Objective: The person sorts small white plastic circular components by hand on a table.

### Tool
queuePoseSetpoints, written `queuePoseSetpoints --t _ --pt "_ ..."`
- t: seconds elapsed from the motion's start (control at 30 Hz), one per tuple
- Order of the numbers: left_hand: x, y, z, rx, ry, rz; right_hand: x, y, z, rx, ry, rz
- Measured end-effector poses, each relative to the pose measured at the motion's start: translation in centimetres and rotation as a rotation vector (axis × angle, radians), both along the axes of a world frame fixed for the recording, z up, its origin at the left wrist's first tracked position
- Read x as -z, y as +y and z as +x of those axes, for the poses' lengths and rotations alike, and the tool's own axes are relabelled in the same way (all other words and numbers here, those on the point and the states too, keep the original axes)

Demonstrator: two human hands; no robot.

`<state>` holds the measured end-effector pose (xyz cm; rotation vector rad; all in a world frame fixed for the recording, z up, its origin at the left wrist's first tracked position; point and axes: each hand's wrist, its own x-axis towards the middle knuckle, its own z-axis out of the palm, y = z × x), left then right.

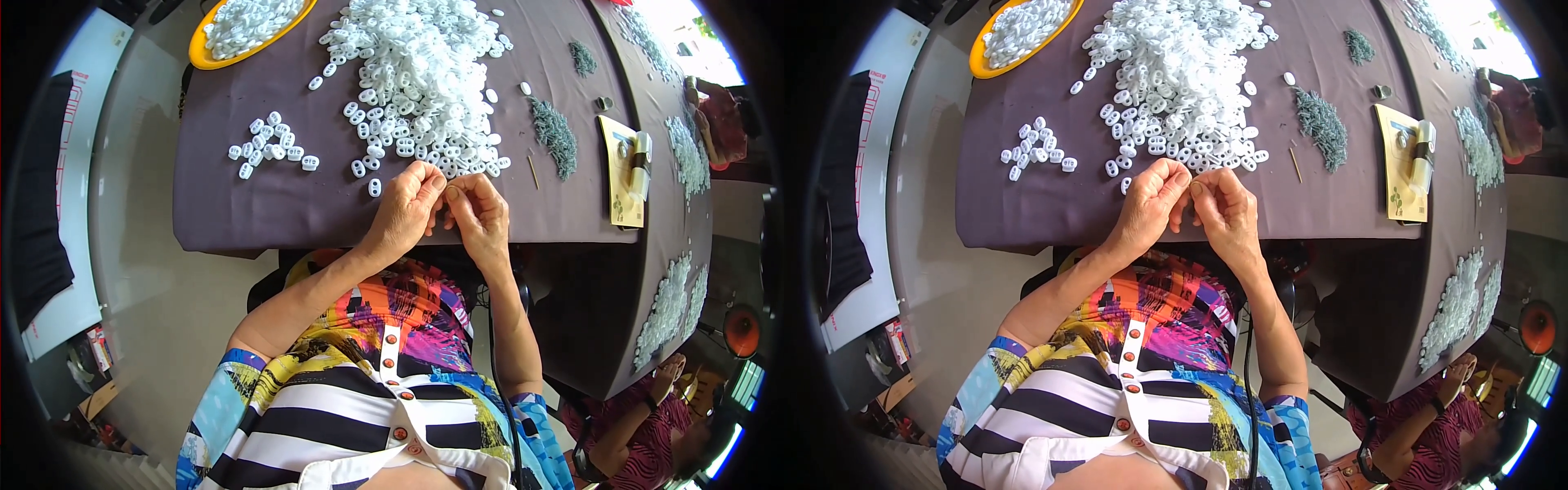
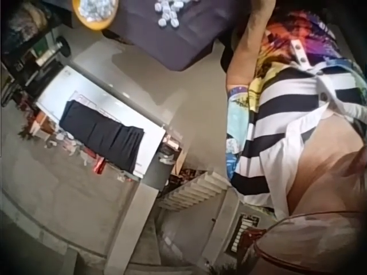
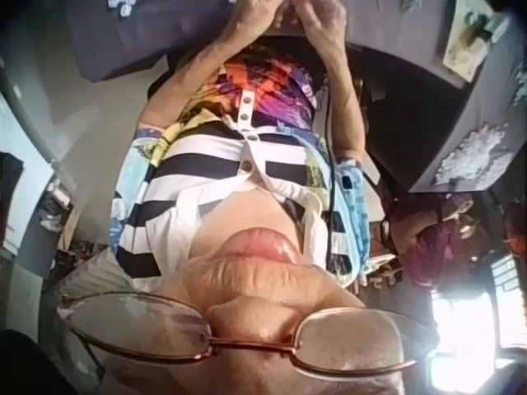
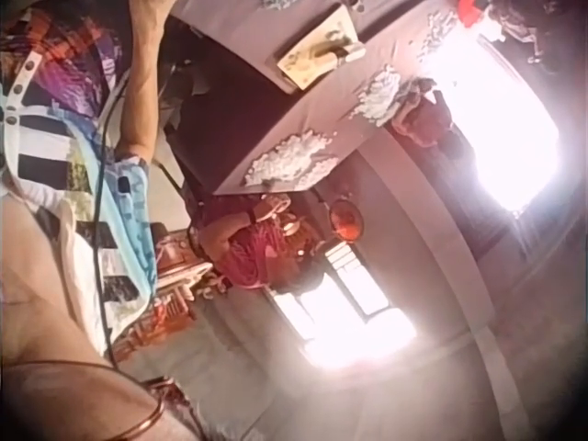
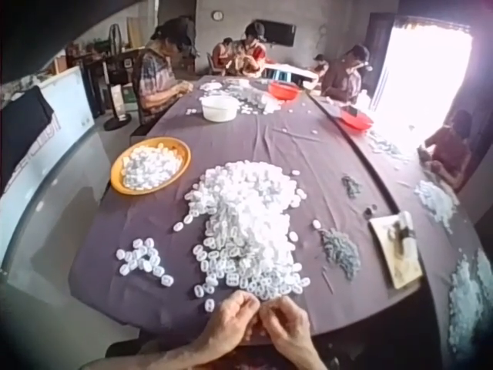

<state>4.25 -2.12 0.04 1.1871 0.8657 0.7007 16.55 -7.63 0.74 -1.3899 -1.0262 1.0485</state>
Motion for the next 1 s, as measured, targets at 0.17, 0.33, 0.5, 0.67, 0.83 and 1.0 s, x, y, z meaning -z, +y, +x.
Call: queuePoseSetpoints --t 0.17,0.33,0.5,0.67,0.83,1.0 --pt "0.6 -0.2 0.3 -0.005 0.026 -0.003 0.7 -0.1 -0.2 0.017 -0.031 0.032" --pt "0.9 -0.4 0.6 -0.044 0.057 0.113 0.8 -0.2 -0.1 -0.006 -0.266 0.116" --pt "0.1 -0.2 -0.2 -0.054 0.054 0.062 0.2 0.3 2.2 0.123 -0.568 0.156" --pt "0.6 0.1 -0.9 -0.045 0.064 0.181 -0.6 1.5 9.8 0.315 -1.058 0.026" --pt "0.5 0.1 -1.3 -0.057 0.083 0.162 -0.4 1.6 11.0 0.374 -1.378 0.037" --pt "0.3 0.0 -1.7 -0.06 -0.049 0.009 -2.3 0.0 2.6 0.014 -0.533 0.115"
